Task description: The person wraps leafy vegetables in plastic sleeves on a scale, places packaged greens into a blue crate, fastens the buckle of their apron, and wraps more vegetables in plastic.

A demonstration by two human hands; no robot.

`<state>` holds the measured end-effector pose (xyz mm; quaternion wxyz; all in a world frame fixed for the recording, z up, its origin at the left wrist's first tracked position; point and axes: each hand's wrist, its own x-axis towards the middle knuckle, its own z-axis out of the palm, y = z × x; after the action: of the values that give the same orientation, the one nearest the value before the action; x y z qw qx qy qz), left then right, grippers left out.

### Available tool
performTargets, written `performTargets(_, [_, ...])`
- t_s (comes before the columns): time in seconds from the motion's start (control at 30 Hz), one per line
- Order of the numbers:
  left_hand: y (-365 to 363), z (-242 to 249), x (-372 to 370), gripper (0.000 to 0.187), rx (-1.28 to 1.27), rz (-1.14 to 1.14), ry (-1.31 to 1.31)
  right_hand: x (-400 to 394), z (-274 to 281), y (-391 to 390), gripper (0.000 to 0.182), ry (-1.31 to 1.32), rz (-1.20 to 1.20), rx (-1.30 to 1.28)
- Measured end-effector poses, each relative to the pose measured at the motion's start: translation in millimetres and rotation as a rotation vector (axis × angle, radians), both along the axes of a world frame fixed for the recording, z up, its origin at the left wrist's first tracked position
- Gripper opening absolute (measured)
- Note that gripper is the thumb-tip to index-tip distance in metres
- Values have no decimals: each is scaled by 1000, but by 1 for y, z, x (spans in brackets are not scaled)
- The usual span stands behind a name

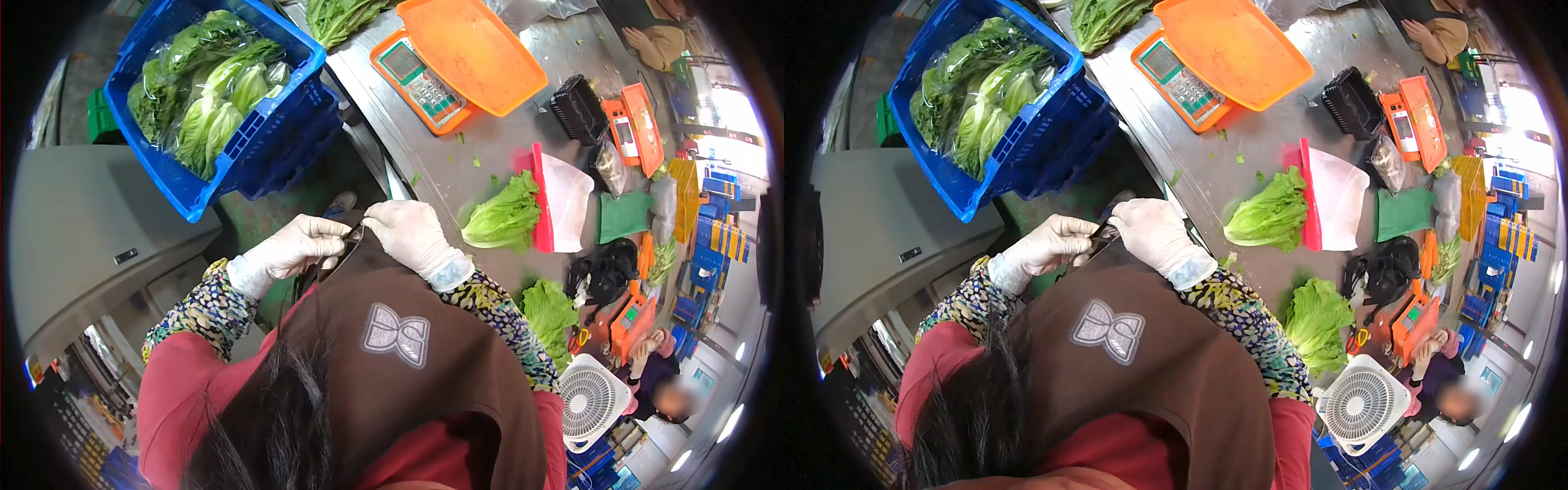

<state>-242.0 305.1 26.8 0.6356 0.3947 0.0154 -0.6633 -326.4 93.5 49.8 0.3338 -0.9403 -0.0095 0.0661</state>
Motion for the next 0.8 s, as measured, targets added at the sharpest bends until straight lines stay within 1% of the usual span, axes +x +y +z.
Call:
performTargets(0.03, [0, 6, -1, 32, -9, 0, -91, -1, 0, -1, 17, 0, 6, 0])
performTargets(0.07, [1, 10, 0, 44, -3, 2, -70, -3, -1, -2, 17, -42, 0, 22])
performTargets(0.1, [1, 14, 1, 44, -5, 6, -69, -5, -1, -4, 16, -85, -5, 44])
performTargets(0.17, [1, 20, 0, 49, 71, 20, -131, -6, -3, -6, 16, -87, -7, 62])
performTargets(0.2, [0, 21, -1, 54, 128, 1, -201, -6, -3, -7, 15, -94, -13, 77])
performTargets(0.23, [-1, 22, -2, 54, 127, 7, -198, -8, -3, -8, 15, -92, -8, 76])
performTargets(0.3, [-2, 22, -4, 56, 180, -27, -364, -10, -3, -10, 16, -69, -20, 79])
performTargets(0.43, [-4, 22, -8, 57, 197, 5, -362, -11, 0, -13, 16, -10, -22, 66])
performTargets(0.53, [-7, 21, -8, 53, 181, 10, -361, -10, 2, -15, 17, 9, -40, 81])
performTargets(0.6, [-9, 16, -7, 42, 185, -42, -365, -11, -3, -17, 16, -64, -29, 78])
performTargets(0.63, [-13, 17, -6, 42, 187, -48, -368, -11, -4, -17, 16, -66, -34, 81])
performTargets(0.7, [-26, 24, -5, 33, 208, -84, -310, -9, -6, -19, 15, -174, 20, 29])
performTargets(0.73, [-31, 28, -4, 26, 256, -106, -311, -10, -6, -19, 15, -175, 12, 31])
performTargets(0.8, [-30, 18, -1, 25, 247, -128, -328, -10, -3, -21, 14, -134, 35, -22])
